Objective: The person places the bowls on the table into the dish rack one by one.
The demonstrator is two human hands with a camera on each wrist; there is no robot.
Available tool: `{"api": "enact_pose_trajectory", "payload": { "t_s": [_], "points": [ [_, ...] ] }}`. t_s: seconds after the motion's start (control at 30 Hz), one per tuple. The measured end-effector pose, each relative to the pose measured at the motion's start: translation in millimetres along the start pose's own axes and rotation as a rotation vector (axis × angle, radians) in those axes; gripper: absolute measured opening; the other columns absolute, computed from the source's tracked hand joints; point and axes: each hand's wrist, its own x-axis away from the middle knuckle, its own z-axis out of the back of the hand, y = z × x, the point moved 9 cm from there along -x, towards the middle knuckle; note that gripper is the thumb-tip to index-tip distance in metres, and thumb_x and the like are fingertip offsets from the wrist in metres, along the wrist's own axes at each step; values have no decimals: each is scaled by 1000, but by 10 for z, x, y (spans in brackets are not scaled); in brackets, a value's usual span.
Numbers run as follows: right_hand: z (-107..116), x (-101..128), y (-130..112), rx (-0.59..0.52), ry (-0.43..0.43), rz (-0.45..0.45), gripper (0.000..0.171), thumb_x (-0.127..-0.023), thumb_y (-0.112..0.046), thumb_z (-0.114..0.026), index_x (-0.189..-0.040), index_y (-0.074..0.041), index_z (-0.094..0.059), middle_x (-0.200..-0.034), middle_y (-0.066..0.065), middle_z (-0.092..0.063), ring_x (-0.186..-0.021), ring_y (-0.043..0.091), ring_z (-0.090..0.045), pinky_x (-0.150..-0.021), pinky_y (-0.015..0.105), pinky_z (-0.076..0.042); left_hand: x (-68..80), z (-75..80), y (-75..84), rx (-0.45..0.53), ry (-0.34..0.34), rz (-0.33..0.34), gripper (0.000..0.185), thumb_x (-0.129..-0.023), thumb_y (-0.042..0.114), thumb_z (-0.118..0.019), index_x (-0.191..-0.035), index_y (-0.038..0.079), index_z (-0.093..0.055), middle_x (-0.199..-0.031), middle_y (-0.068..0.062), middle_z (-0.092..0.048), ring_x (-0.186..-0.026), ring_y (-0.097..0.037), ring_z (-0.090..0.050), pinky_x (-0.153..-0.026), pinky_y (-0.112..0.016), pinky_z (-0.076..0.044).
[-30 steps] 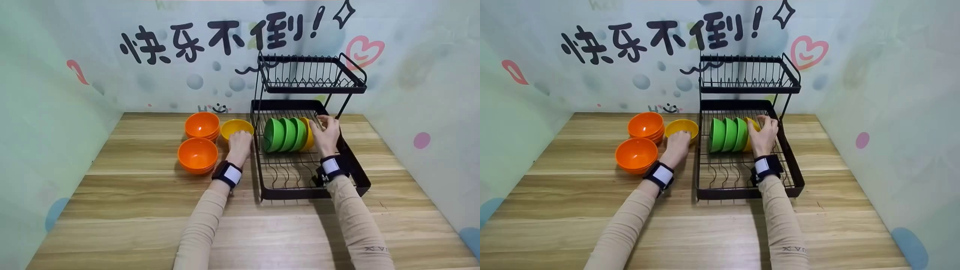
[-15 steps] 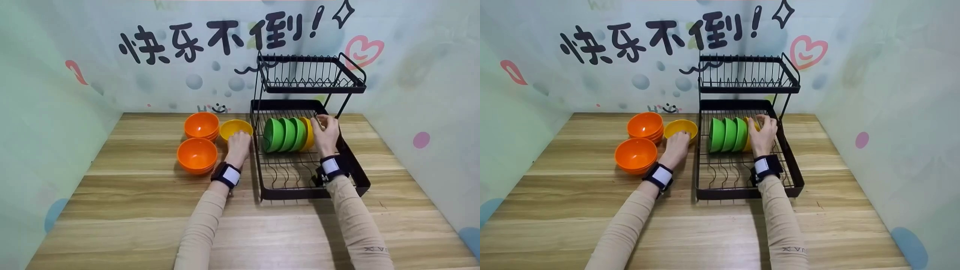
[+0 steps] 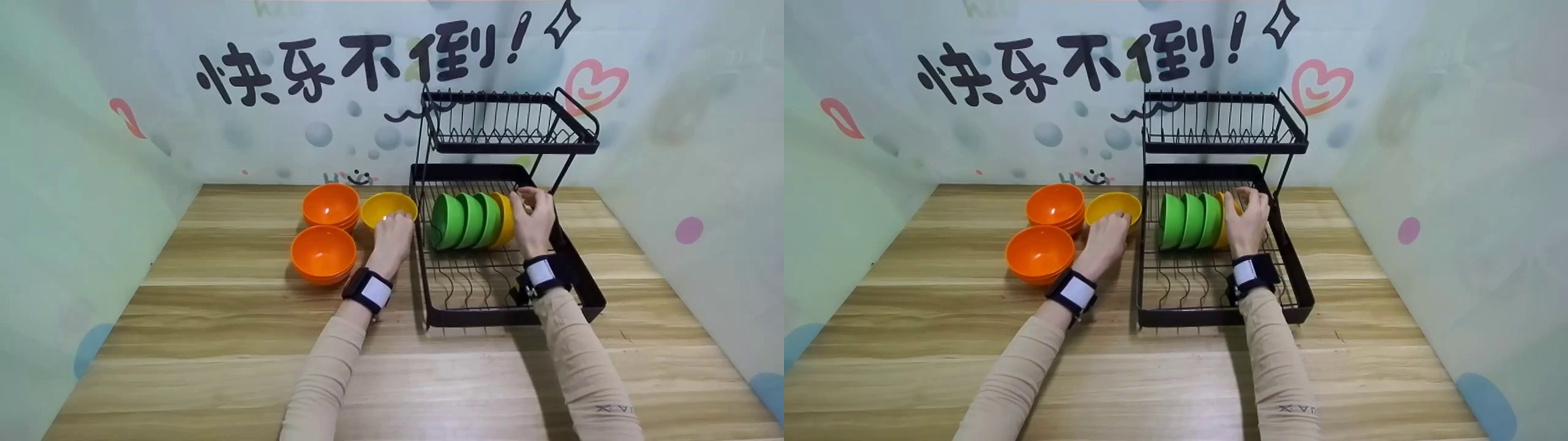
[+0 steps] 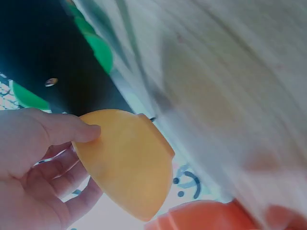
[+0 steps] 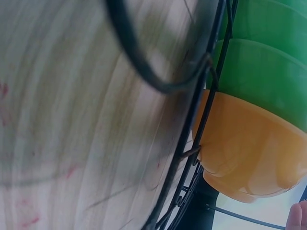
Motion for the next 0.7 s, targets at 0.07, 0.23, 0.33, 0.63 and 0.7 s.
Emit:
{"api": "enact_pose_trajectory", "payload": {
  "t_s": [0.07,0.23,0.33,0.63,0.7],
  "points": [
    [-9,-4,-17,-1,-11,3,31,-92,-19,-59,-113,3,-58,-107,13,-51,-93,14,-50,-87,25,-42,1,42,9,-3,-7,-11,20,-91,5,-50,-97,5,-70,-90,-9,-68,-80,-25,-67,-63,-36,-55],
    [-34,-23,-64,-4,-39,12,33,-92,-20,-58,-116,3,-57,-108,13,-52,-94,15,-50,-88,28,-42,6,140,47,-2,-67,-43,19,-91,4,-52,-101,6,-69,-95,-9,-68,-85,-25,-66,-67,-35,-55],
    [-57,-36,-102,1,-57,23,34,-92,-21,-58,-117,3,-57,-109,14,-54,-93,16,-52,-85,26,-42,11,222,79,5,-84,-57,19,-91,4,-54,-102,7,-68,-96,-9,-68,-86,-24,-66,-69,-35,-55],
    [-209,-27,-182,-17,-227,21,39,-95,-31,-55,-121,-2,-54,-108,15,-61,-83,22,-63,-69,29,-55,52,521,253,11,8,-130,17,-90,5,-55,-99,9,-69,-94,-6,-68,-85,-22,-66,-66,-33,-54],
    [-257,-15,-200,-35,-288,13,41,-96,-33,-54,-123,-2,-53,-108,18,-62,-80,24,-65,-67,33,-57,62,547,296,15,0,-154,18,-89,4,-58,-102,9,-69,-97,-6,-69,-89,-22,-66,-69,-33,-54]
  ]
}}
